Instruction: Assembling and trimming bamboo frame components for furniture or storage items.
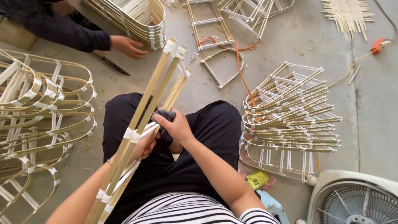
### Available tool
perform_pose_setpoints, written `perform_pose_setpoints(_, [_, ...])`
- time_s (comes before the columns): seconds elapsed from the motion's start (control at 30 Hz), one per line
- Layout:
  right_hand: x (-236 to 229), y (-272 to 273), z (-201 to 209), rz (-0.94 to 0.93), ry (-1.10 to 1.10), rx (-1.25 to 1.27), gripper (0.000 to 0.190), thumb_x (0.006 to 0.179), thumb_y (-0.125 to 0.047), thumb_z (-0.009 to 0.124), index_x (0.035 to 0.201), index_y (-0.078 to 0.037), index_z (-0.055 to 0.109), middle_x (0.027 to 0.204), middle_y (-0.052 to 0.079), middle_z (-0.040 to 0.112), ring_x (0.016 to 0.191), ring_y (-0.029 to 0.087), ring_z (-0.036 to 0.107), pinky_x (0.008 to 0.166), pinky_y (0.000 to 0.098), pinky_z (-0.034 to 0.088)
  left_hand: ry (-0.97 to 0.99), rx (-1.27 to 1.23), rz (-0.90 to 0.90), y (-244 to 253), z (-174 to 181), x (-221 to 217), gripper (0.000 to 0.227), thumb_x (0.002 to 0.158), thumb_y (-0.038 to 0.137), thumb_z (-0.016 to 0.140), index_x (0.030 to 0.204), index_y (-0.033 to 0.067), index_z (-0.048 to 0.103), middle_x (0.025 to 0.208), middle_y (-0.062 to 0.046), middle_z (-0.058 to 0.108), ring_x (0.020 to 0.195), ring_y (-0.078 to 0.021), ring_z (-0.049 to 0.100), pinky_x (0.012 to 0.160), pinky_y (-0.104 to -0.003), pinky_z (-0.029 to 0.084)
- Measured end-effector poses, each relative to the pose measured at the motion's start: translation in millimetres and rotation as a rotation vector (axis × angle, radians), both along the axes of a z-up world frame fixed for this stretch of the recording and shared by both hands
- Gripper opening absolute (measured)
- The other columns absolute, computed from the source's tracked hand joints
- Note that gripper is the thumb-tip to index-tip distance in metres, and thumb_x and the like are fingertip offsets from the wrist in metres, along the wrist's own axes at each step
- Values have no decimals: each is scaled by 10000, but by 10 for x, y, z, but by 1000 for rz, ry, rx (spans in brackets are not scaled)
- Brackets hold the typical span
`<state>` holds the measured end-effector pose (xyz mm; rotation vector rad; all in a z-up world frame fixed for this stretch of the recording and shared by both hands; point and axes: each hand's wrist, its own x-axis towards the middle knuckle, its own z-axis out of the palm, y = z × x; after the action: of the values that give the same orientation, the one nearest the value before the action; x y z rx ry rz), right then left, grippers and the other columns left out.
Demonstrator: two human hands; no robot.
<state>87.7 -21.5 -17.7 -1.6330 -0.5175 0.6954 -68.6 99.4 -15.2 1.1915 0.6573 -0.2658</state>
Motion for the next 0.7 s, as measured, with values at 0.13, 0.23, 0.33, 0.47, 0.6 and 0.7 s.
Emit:
perform_pose_setpoints(0.13, [297,69,-21,-66,-232,-111,389,882,-282,807,1127,-5,686,961,97,740,870,111,678,779,302,561,-112,-262,136,28,-218,-41,215,1045,235,554,1031,31,620,748,74,504,597,-14,455,510,-205,400])
perform_pose_setpoints(0.23, [685,214,369,-249,-156,-90,569,798,-384,796,1204,-23,628,906,127,786,818,159,759,738,340,595,-25,-285,60,52,-178,-37,168,974,199,570,978,51,649,628,23,527,492,-73,445,418,-230,345])
perform_pose_setpoints(0.33, [707,189,279,-369,-322,-148,606,785,-375,839,1206,-3,612,944,137,763,860,222,755,769,359,586,-87,114,-13,-28,38,-18,192,931,153,599,1070,81,709,754,78,628,649,-13,519,565,-200,461])
perform_pose_setpoints(0.47, [325,92,19,-148,-340,-107,551,834,-366,835,1196,-1,635,992,130,763,906,258,763,791,378,600,-84,188,-9,2,-90,-19,257,1035,236,543,1033,40,710,746,40,636,643,-20,528,570,-219,472])
perform_pose_setpoints(0.6, [553,192,72,-231,-199,-7,580,788,-375,786,1228,-39,612,904,102,757,759,221,733,671,357,586,-13,-264,150,46,-428,-64,226,1043,229,562,1001,33,666,708,24,590,571,-82,516,512,-257,437])
perform_pose_setpoints(0.7, [919,191,69,-313,-314,-321,436,891,-418,828,987,-6,724,851,113,775,765,196,746,723,346,580,-22,255,-1,-70,-51,23,341,1053,293,524,967,17,704,720,39,635,627,-33,531,555,-237,480])
